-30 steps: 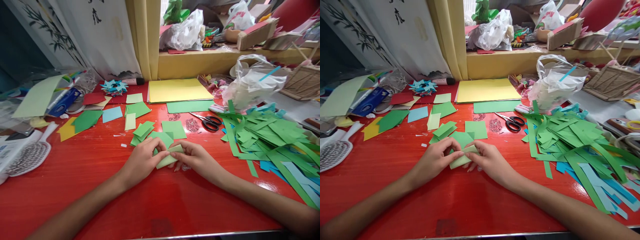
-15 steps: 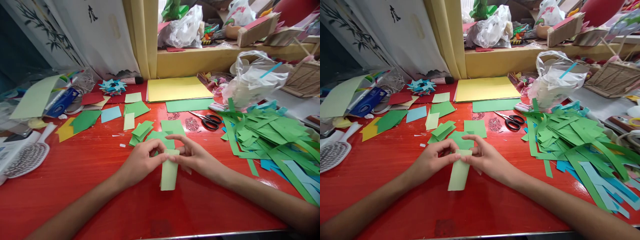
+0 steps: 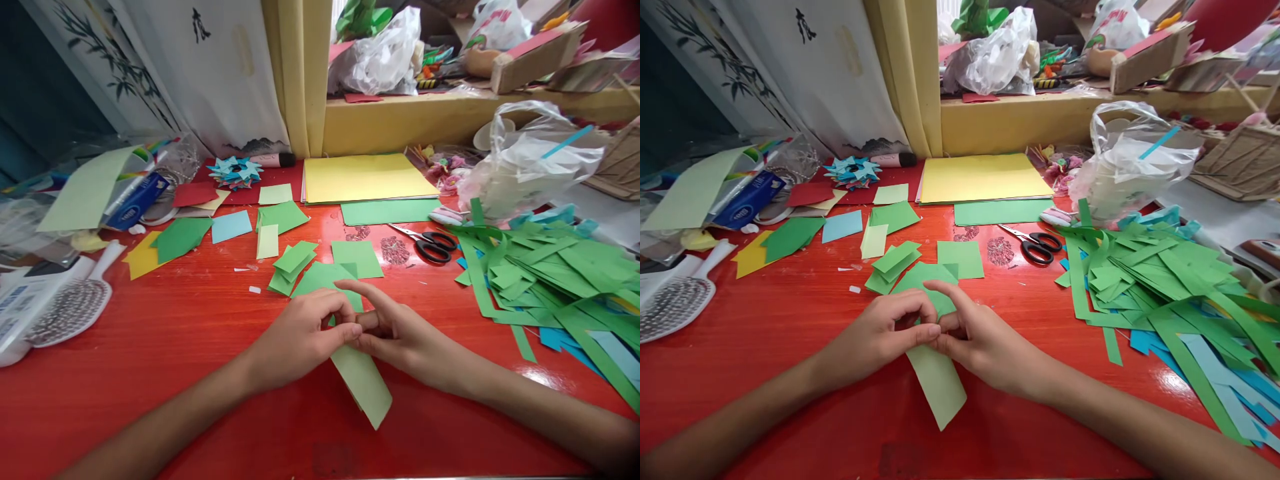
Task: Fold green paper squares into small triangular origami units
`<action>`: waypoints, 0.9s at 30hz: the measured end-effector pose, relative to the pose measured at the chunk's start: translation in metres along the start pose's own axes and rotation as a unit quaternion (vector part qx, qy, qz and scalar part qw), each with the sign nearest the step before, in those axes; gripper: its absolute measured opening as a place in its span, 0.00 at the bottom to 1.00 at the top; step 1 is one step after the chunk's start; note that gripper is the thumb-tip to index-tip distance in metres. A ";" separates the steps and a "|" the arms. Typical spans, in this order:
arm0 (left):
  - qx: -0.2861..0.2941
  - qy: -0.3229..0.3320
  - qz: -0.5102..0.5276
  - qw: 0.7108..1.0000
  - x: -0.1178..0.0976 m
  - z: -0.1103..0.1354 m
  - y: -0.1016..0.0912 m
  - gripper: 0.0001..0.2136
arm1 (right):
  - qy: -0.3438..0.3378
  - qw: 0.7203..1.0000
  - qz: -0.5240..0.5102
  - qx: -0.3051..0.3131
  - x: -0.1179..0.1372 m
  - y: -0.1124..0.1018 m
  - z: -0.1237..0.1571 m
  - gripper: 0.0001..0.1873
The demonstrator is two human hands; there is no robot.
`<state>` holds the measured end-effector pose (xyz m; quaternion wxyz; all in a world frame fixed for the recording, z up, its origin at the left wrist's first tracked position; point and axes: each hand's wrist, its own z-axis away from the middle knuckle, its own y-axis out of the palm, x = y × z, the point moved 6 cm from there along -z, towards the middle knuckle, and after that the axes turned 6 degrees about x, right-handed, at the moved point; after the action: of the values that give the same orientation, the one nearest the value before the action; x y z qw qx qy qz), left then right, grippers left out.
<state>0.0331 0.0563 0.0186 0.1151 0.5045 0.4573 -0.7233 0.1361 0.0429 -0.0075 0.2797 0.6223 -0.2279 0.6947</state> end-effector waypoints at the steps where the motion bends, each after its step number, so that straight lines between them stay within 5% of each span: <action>1: -0.007 0.008 -0.006 1.000 -0.002 0.001 -0.002 0.07 | 0.001 1.000 -0.001 0.000 -0.001 0.001 0.000 0.26; 10: -0.138 0.012 -0.045 0.989 -0.007 0.004 -0.040 0.08 | 0.006 0.999 0.036 -0.028 0.001 0.001 0.001 0.15; 14: -0.165 0.012 -0.031 0.986 -0.002 0.004 -0.055 0.07 | 0.033 0.999 0.040 0.016 0.001 0.009 0.001 0.09; 16: -0.250 0.014 0.020 0.968 0.010 0.008 -0.080 0.06 | 0.030 0.995 0.073 0.053 0.003 0.016 0.003 0.08; 18: -0.418 0.056 0.051 0.905 0.023 0.023 -0.116 0.05 | 0.035 0.990 0.101 0.089 0.005 0.023 0.005 0.07; 20: -0.507 0.049 0.060 0.858 0.042 0.031 -0.139 0.04 | 0.062 0.987 0.101 0.112 0.003 0.026 0.007 0.07; 24: -0.483 -0.023 -0.008 0.875 0.065 0.022 -0.146 0.06 | 0.108 0.979 0.100 0.137 0.001 0.024 0.009 0.08; 27: -0.481 -0.020 -0.149 0.864 0.052 0.020 -0.135 0.04 | 0.105 0.978 0.106 0.147 0.001 0.023 0.008 0.07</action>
<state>-0.0885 0.1311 0.0503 0.2433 0.2980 0.8155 -0.4324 0.1262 0.0205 -0.0052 0.1324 0.5524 -0.1577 0.8078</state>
